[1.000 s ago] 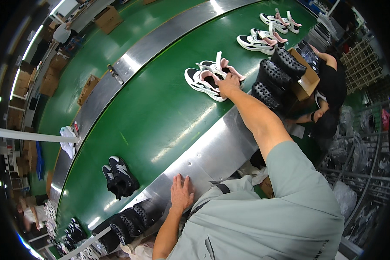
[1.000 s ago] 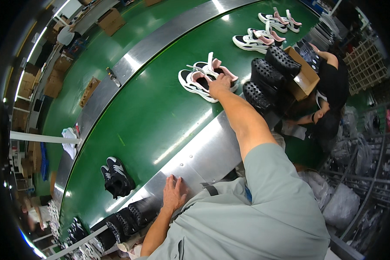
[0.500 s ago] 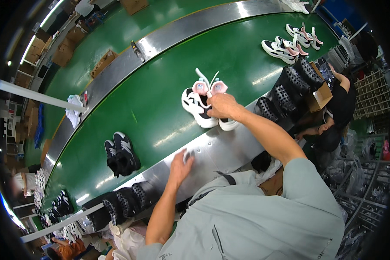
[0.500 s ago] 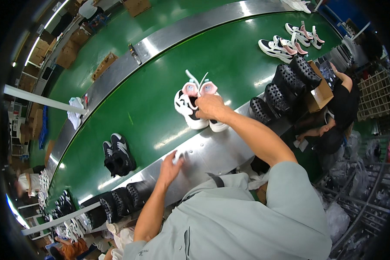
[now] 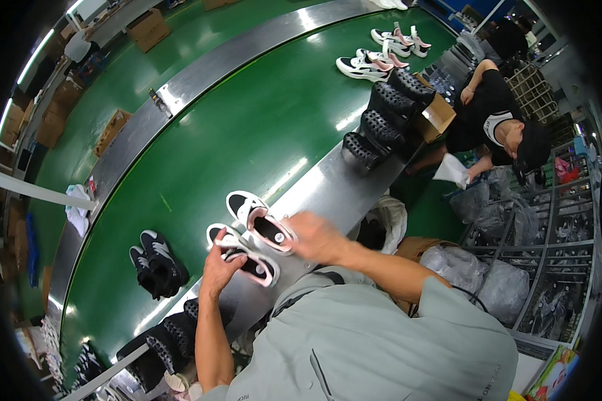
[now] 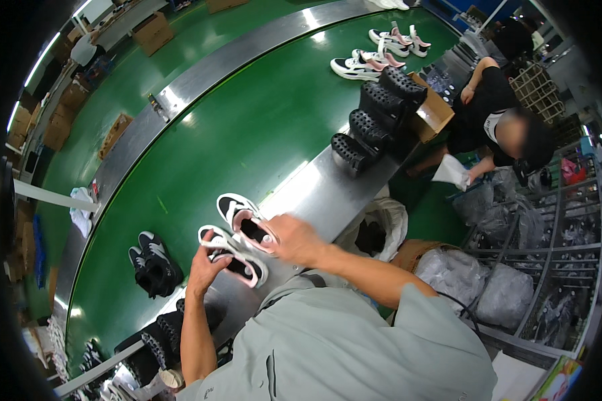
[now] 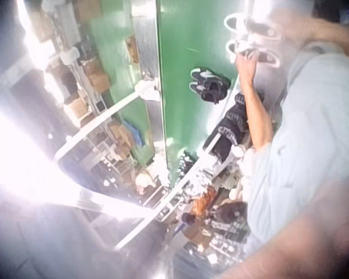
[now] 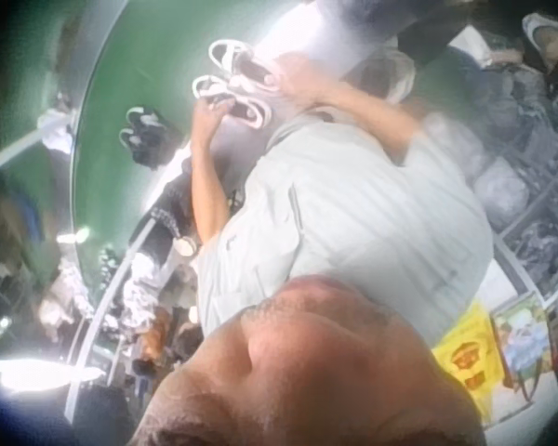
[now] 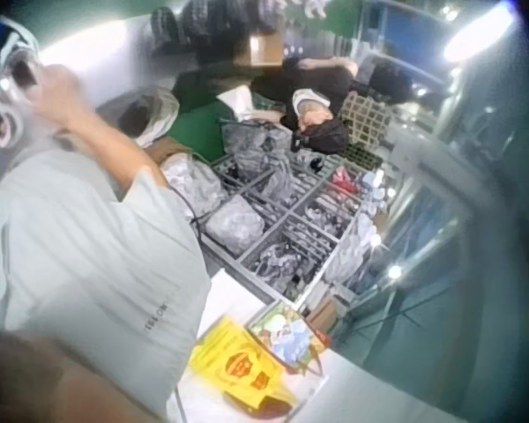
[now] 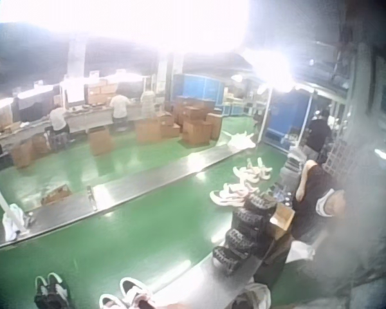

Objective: The person reaches into a white bag to retrieve shoe components, places them on a metal surface, and proceeds to pick up various pairs of sneakers from a conveyor belt. The person handles each shoe, turning it over and checking different parts before placing them back onto the moving belt or a nearby stack.

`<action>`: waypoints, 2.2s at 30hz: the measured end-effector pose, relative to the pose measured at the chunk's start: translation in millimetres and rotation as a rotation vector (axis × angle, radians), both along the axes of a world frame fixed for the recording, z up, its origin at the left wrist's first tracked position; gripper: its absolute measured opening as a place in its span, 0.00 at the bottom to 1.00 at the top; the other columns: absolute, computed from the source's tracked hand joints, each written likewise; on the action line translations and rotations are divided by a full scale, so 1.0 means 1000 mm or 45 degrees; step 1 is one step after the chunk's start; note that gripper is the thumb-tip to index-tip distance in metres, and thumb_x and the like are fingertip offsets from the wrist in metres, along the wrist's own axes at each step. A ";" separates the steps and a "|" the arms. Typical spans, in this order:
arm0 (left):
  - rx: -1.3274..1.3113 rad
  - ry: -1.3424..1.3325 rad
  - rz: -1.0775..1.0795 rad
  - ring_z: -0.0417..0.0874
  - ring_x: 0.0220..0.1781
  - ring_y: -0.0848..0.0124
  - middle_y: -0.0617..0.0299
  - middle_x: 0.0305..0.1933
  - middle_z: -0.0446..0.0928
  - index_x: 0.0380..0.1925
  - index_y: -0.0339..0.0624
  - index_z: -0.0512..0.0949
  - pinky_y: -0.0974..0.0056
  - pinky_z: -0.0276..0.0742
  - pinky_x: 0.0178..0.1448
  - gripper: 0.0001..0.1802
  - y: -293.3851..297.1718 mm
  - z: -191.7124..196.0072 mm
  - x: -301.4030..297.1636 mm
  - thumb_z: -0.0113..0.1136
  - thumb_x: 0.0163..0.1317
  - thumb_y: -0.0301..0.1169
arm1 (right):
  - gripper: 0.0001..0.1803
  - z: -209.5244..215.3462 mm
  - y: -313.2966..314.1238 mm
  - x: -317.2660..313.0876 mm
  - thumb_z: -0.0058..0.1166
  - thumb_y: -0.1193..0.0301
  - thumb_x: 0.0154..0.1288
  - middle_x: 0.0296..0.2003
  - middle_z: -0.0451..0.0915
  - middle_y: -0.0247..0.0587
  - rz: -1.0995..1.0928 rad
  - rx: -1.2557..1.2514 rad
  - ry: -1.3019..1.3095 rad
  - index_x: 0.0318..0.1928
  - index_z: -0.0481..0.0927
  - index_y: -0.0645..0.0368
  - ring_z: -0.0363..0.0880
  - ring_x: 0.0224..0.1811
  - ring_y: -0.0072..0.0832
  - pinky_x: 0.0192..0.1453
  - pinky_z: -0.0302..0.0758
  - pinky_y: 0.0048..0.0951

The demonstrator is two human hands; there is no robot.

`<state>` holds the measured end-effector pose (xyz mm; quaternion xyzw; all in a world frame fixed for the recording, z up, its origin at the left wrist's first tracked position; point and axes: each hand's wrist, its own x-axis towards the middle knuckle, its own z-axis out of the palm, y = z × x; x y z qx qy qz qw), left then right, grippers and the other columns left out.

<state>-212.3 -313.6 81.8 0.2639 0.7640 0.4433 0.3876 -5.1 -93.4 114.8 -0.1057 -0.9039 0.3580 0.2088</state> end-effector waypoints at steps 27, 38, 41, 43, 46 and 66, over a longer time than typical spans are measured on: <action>-0.140 0.506 0.133 0.84 0.36 0.46 0.39 0.32 0.81 0.33 0.30 0.79 0.50 0.77 0.43 0.17 0.096 -0.003 0.019 0.62 0.66 0.37 | 0.31 0.121 0.305 0.049 0.60 0.44 0.66 0.40 0.84 0.54 -0.975 1.032 -0.738 0.41 0.80 0.65 0.84 0.43 0.52 0.46 0.80 0.49; -0.085 0.264 0.017 0.84 0.46 0.44 0.41 0.42 0.84 0.44 0.35 0.83 0.48 0.77 0.54 0.15 0.115 -0.002 0.018 0.52 0.70 0.34 | 0.30 0.034 0.060 0.018 0.58 0.48 0.68 0.27 0.81 0.64 0.133 -0.290 -1.052 0.32 0.82 0.70 0.82 0.31 0.57 0.39 0.76 0.51; -0.060 0.356 -0.200 0.84 0.47 0.45 0.40 0.45 0.83 0.44 0.35 0.84 0.48 0.76 0.55 0.14 0.113 -0.001 0.012 0.53 0.70 0.33 | 0.31 0.025 0.060 0.002 0.58 0.49 0.69 0.24 0.80 0.63 0.001 -0.389 -1.071 0.32 0.81 0.71 0.81 0.28 0.59 0.36 0.75 0.51; -0.080 0.241 -0.191 0.83 0.49 0.42 0.35 0.45 0.82 0.44 0.28 0.81 0.47 0.76 0.55 0.14 0.117 -0.001 0.020 0.58 0.67 0.30 | 0.29 0.016 0.055 -0.004 0.58 0.50 0.69 0.23 0.81 0.61 -0.013 -0.277 -1.013 0.32 0.82 0.70 0.82 0.28 0.59 0.35 0.76 0.51; -0.100 0.325 -0.184 0.84 0.49 0.41 0.35 0.43 0.83 0.41 0.27 0.81 0.47 0.77 0.54 0.12 0.125 -0.015 0.006 0.58 0.67 0.29 | 0.23 0.011 0.031 -0.017 0.59 0.53 0.69 0.25 0.84 0.57 -0.085 0.315 -0.862 0.33 0.84 0.65 0.85 0.29 0.55 0.36 0.79 0.53; 0.041 0.436 -0.473 0.81 0.42 0.40 0.34 0.38 0.80 0.36 0.30 0.76 0.46 0.75 0.46 0.11 0.154 -0.025 0.025 0.58 0.69 0.31 | 0.22 -0.041 0.036 -0.016 0.63 0.54 0.67 0.30 0.85 0.54 -0.259 0.445 -0.893 0.36 0.81 0.64 0.87 0.31 0.52 0.37 0.83 0.50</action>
